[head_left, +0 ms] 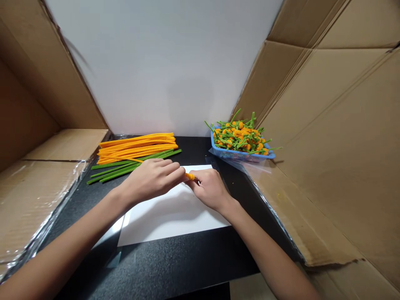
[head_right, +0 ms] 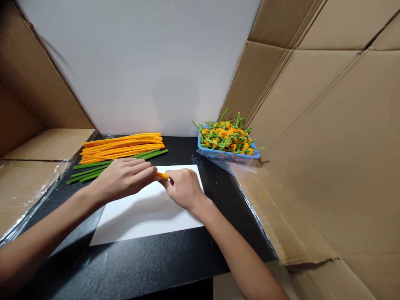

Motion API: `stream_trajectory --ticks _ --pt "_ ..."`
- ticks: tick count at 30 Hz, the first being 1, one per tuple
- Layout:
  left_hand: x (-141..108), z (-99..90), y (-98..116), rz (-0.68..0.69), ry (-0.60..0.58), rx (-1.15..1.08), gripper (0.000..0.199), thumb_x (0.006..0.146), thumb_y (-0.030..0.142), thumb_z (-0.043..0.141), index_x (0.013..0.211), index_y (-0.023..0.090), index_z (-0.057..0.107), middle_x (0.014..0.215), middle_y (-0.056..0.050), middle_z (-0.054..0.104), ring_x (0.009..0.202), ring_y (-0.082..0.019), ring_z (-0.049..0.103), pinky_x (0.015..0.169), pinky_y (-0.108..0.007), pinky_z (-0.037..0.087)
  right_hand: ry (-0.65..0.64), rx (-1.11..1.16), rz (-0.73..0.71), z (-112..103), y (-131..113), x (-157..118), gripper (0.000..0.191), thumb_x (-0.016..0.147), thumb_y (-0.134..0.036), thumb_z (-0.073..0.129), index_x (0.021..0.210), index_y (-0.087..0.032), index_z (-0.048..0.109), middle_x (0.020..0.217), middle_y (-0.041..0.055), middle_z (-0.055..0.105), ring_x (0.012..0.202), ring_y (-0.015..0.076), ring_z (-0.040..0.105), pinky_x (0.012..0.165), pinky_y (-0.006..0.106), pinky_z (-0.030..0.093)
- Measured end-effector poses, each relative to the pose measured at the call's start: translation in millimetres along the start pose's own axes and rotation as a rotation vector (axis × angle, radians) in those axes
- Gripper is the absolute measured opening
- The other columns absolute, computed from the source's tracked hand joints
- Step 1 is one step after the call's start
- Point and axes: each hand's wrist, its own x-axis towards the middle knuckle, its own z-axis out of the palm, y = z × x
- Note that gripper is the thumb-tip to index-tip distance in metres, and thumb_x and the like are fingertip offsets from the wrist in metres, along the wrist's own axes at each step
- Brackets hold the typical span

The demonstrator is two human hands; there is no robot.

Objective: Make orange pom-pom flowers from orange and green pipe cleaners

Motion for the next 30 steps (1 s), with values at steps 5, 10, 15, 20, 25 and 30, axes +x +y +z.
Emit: stream_trajectory --ticks 5,10,15,20,25,30 --pt "8 -1.8 10 -0.495 -0.085 -0.408 0.035 0.098 0.037 0.042 0.071 0.018 0.055 0.054 0.002 0.049 0.048 -0.01 0.041 0.051 -0.026 0.023 0.181 -0.113 -0.052 4 3 -1 0.03 0.095 -0.041 0.057 0.079 -0.018 0.066 0.066 -0.0002 0.063 0.057 0.0128 0.05 0.058 0.028 0.025" --pt "14 -4.5 13 -0.976 -0.187 -1.183 0.045 0.09 0.048 0.047 0.055 0.02 0.038 0.047 0.005 0.035 0.044 -0.009 0.028 0.046 -0.025 0.021 0.329 -0.309 -0.212 4 5 -3 0.032 0.097 -0.043 0.054 0.089 -0.016 0.069 0.071 0.0052 0.068 0.065 0.0174 0.054 0.065 0.032 0.027" --pt "13 -0.5 11 -1.096 -0.302 -1.569 0.034 0.085 0.04 0.05 0.059 0.02 0.041 0.048 0.007 0.027 0.043 -0.007 0.017 0.044 -0.025 0.015 0.348 -0.428 -0.295 2 3 -3 0.033 0.099 -0.039 0.051 0.085 -0.016 0.07 0.064 0.0046 0.066 0.061 0.0172 0.052 0.062 0.034 0.023" --pt "11 -9.8 8 -0.883 -0.342 -1.137 0.051 0.096 0.052 0.036 0.061 0.018 0.049 0.051 0.001 0.047 0.047 -0.011 0.041 0.05 -0.025 0.03 0.282 -0.305 -0.214 5 5 -4 0.037 0.101 -0.038 0.048 0.081 -0.016 0.07 0.068 0.0045 0.068 0.063 0.0155 0.057 0.063 0.031 0.028" --pt "5 -11.0 0 -0.422 -0.185 -0.325 0.042 0.094 0.056 0.046 0.104 0.018 0.061 0.097 -0.008 0.067 0.075 -0.019 0.059 0.058 -0.027 0.033 0.171 -0.008 -0.037 4 6 -1 0.031 0.097 -0.036 0.056 0.074 -0.017 0.067 0.064 -0.0005 0.063 0.057 0.0111 0.051 0.057 0.025 0.028" --pt "3 -7.1 -3 -0.275 -0.172 -0.352 0.037 0.1 0.04 0.04 0.083 0.017 0.063 0.071 -0.002 0.061 0.064 -0.015 0.054 0.056 -0.027 0.028 0.118 0.113 -0.016 0 5 2 0.032 0.093 -0.034 0.061 0.065 -0.017 0.061 0.058 -0.0037 0.054 0.054 0.0099 0.044 0.055 0.024 0.027"
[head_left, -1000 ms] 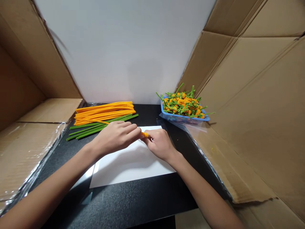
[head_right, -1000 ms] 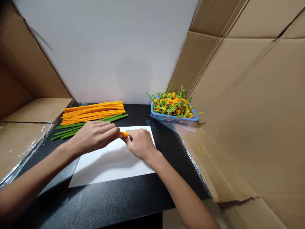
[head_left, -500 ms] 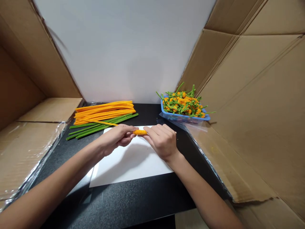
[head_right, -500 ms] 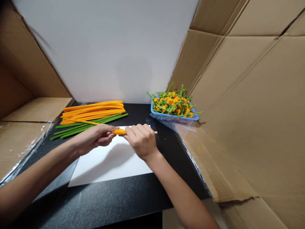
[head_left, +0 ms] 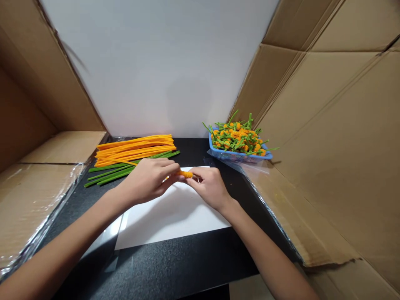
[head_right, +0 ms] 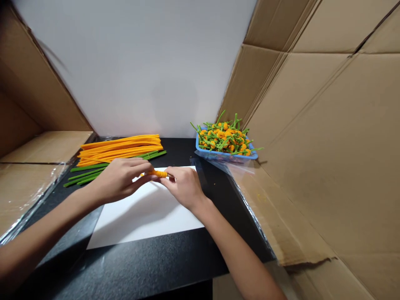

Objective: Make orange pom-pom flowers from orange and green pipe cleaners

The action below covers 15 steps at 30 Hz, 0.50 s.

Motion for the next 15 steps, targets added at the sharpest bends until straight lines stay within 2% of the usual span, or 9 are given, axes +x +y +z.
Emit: stream_trajectory --ticks 2,5,10,12,15 --pt "1 -2.4 2 -0.109 -0.02 -0.16 0.04 0.098 0.043 0.044 0.074 0.017 0.062 0.063 0.0 0.058 0.057 -0.012 0.049 0.054 -0.026 0.028 0.043 -0.07 -0.038 0 -1 0 0.029 0.092 -0.039 0.062 0.074 -0.017 0.065 0.062 -0.0025 0.057 0.057 0.0111 0.047 0.058 0.025 0.028" --pt "4 -5.7 7 -0.339 -0.06 -0.532 0.047 0.096 0.045 0.046 0.06 0.016 0.056 0.053 0.001 0.054 0.049 -0.01 0.046 0.051 -0.025 0.031 0.114 -0.201 -0.121 3 -3 -2 0.029 0.092 -0.044 0.062 0.088 -0.017 0.069 0.068 0.0005 0.063 0.061 0.0133 0.052 0.063 0.027 0.03" --pt "6 -0.7 10 -0.643 -0.19 -1.152 0.045 0.089 0.046 0.05 0.054 0.019 0.045 0.043 0.001 0.047 0.039 -0.01 0.039 0.043 -0.025 0.03 0.13 -0.338 -0.196 7 -2 -5 0.026 0.097 -0.036 0.055 0.088 -0.016 0.069 0.072 0.0051 0.069 0.067 0.0169 0.059 0.067 0.029 0.031" --pt "5 2.2 10 -0.727 -0.253 -1.278 0.041 0.087 0.047 0.052 0.058 0.019 0.044 0.044 0.003 0.045 0.038 -0.009 0.036 0.043 -0.024 0.027 0.136 -0.365 -0.21 8 0 -6 0.024 0.098 -0.029 0.052 0.086 -0.016 0.069 0.074 0.006 0.071 0.07 0.0176 0.062 0.069 0.029 0.032" --pt "4 3.6 11 -0.743 -0.274 -1.303 0.043 0.087 0.05 0.052 0.059 0.019 0.042 0.046 0.004 0.045 0.038 -0.008 0.036 0.043 -0.024 0.027 0.138 -0.382 -0.192 9 1 -7 0.021 0.096 -0.022 0.051 0.085 -0.017 0.069 0.074 0.0059 0.072 0.069 0.0172 0.062 0.067 0.028 0.033"
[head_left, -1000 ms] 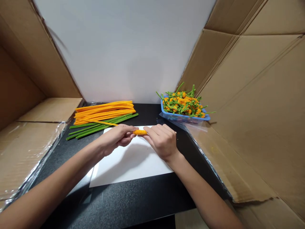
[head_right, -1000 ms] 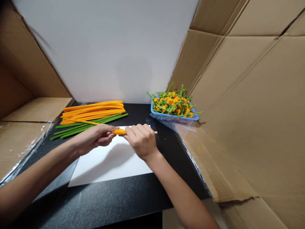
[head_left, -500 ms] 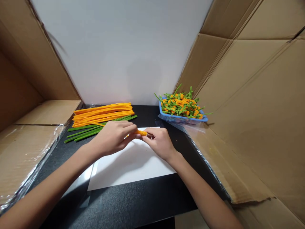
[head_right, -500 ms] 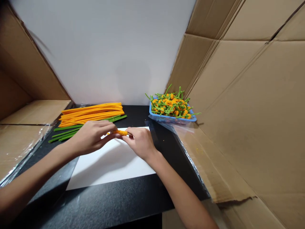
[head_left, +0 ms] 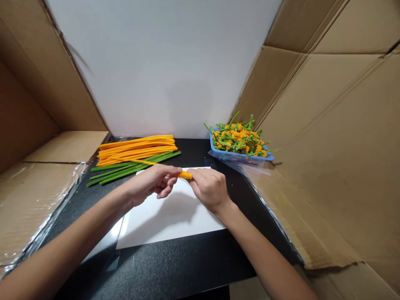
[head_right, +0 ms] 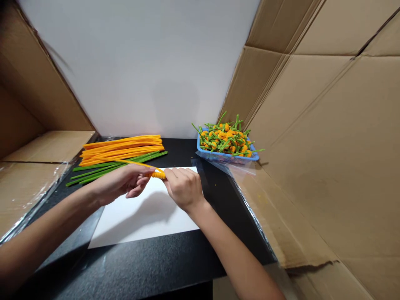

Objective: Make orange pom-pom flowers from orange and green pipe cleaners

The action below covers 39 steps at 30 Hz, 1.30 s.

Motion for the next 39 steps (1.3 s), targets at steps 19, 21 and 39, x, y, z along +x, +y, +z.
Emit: stream_trajectory --ticks 19,21,39 --pt "1 -6.2 -9 0.794 0.453 1.231 0.034 0.099 0.035 0.044 0.076 0.016 0.06 0.061 0.001 0.058 0.053 -0.011 0.048 0.053 -0.026 0.029 -0.145 0.106 0.19 -3 3 5 0.02 0.09 -0.026 0.062 0.073 -0.018 0.066 0.068 0.0013 0.068 0.058 0.0129 0.054 0.057 0.028 0.023" --pt "-2 1.1 -4 0.606 0.44 1.051 0.04 0.098 0.04 0.044 0.068 0.016 0.058 0.054 0.002 0.052 0.049 -0.01 0.043 0.051 -0.025 0.028 -0.117 0.032 0.152 0 4 3 0.018 0.091 -0.025 0.06 0.077 -0.017 0.067 0.072 0.003 0.071 0.061 0.0143 0.058 0.058 0.028 0.023" --pt "1 -23.9 -2 0.897 0.274 1.601 0.033 0.101 0.041 0.041 0.09 0.019 0.062 0.081 -0.003 0.065 0.072 -0.017 0.059 0.06 -0.029 0.033 -0.466 0.312 0.302 -11 1 13 0.034 0.096 -0.027 0.049 0.067 -0.018 0.065 0.06 -0.0003 0.06 0.054 0.0118 0.048 0.055 0.027 0.019"
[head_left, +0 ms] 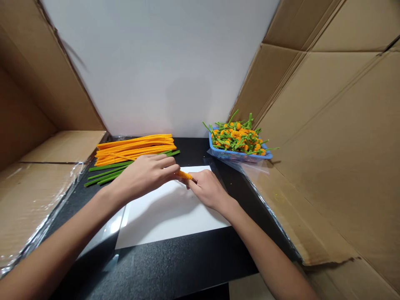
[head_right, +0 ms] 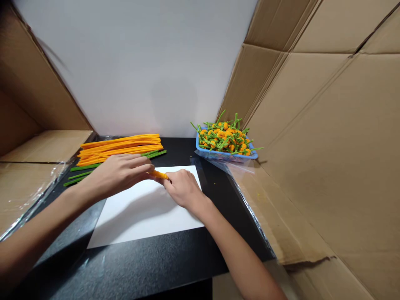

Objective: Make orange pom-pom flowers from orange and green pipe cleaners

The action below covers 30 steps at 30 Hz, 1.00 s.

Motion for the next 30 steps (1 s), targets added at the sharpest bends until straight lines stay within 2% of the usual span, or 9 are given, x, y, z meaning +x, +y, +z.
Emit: stream_trajectory --ticks 4,7,11,14,17,20,22,27,30 --pt "3 -2.2 6 -0.143 0.031 -0.203 0.039 0.101 0.041 0.04 0.079 0.017 0.062 0.066 0.0 0.059 0.058 -0.013 0.051 0.054 -0.027 0.027 0.044 0.01 -0.037 -1 1 0 0.038 0.096 -0.039 0.052 0.066 -0.018 0.061 0.056 -0.0027 0.054 0.052 0.0105 0.043 0.054 0.025 0.02" --pt "7 -7.9 13 -0.443 -0.01 -0.448 0.047 0.098 0.046 0.043 0.066 0.016 0.058 0.053 0.002 0.051 0.048 -0.01 0.042 0.052 -0.026 0.025 0.202 -0.062 -0.062 3 1 -2 0.039 0.092 -0.051 0.058 0.07 -0.018 0.06 0.06 -0.0028 0.057 0.053 0.0104 0.044 0.055 0.025 0.02" --pt "11 -9.0 16 -0.775 -0.094 -0.99 0.053 0.093 0.049 0.047 0.05 0.017 0.047 0.043 0.001 0.047 0.043 -0.009 0.038 0.05 -0.026 0.027 0.385 -0.205 -0.188 10 3 -4 0.043 0.092 -0.057 0.056 0.077 -0.017 0.063 0.067 0.0009 0.064 0.058 0.0126 0.052 0.058 0.027 0.024" --pt "10 -3.5 16 -0.88 -0.143 -1.382 0.047 0.088 0.046 0.053 0.051 0.018 0.043 0.04 0.003 0.042 0.041 -0.008 0.033 0.047 -0.025 0.025 0.468 -0.302 -0.277 12 6 -4 0.044 0.096 -0.054 0.051 0.077 -0.017 0.066 0.068 0.0036 0.067 0.063 0.0147 0.058 0.061 0.029 0.026" --pt "10 1.2 18 -0.931 -0.207 -1.581 0.042 0.085 0.043 0.056 0.054 0.019 0.041 0.042 0.005 0.038 0.04 -0.007 0.029 0.045 -0.024 0.021 0.503 -0.365 -0.301 12 9 -4 0.047 0.098 -0.051 0.048 0.071 -0.017 0.065 0.063 0.0041 0.067 0.059 0.0145 0.057 0.061 0.029 0.026" --pt "10 1.3 19 -0.922 -0.225 -1.535 0.045 0.086 0.048 0.054 0.055 0.019 0.041 0.045 0.004 0.039 0.04 -0.008 0.032 0.045 -0.024 0.023 0.489 -0.379 -0.28 13 10 -3 0.049 0.1 -0.049 0.045 0.069 -0.016 0.065 0.06 0.0041 0.065 0.056 0.014 0.054 0.059 0.03 0.024" --pt "10 -1.3 17 -0.857 -0.219 -1.344 0.048 0.091 0.053 0.046 0.059 0.018 0.047 0.05 0.001 0.047 0.044 -0.01 0.04 0.047 -0.025 0.028 0.456 -0.333 -0.24 14 10 -2 0.049 0.1 -0.049 0.045 0.069 -0.016 0.066 0.06 0.0035 0.065 0.054 0.0133 0.052 0.057 0.029 0.022" --pt "4 -9.3 5 -0.479 -0.042 -0.599 0.031 0.092 0.05 0.054 0.096 0.02 0.061 0.081 -0.002 0.065 0.068 -0.015 0.056 0.06 -0.026 0.036 0.257 -0.004 -0.103 8 7 0 0.041 0.096 -0.044 0.055 0.07 -0.016 0.07 0.059 0.0001 0.062 0.052 0.01 0.046 0.054 0.026 0.02" --pt "2 -9.2 1 -0.267 0.024 -0.477 0.024 0.098 0.039 0.047 0.094 0.02 0.061 0.081 -0.002 0.065 0.069 -0.014 0.057 0.062 -0.024 0.036 0.072 0.277 -0.082 1 4 1 0.038 0.096 -0.038 0.055 0.072 -0.015 0.073 0.053 -0.0041 0.053 0.049 0.0081 0.041 0.053 0.023 0.023"
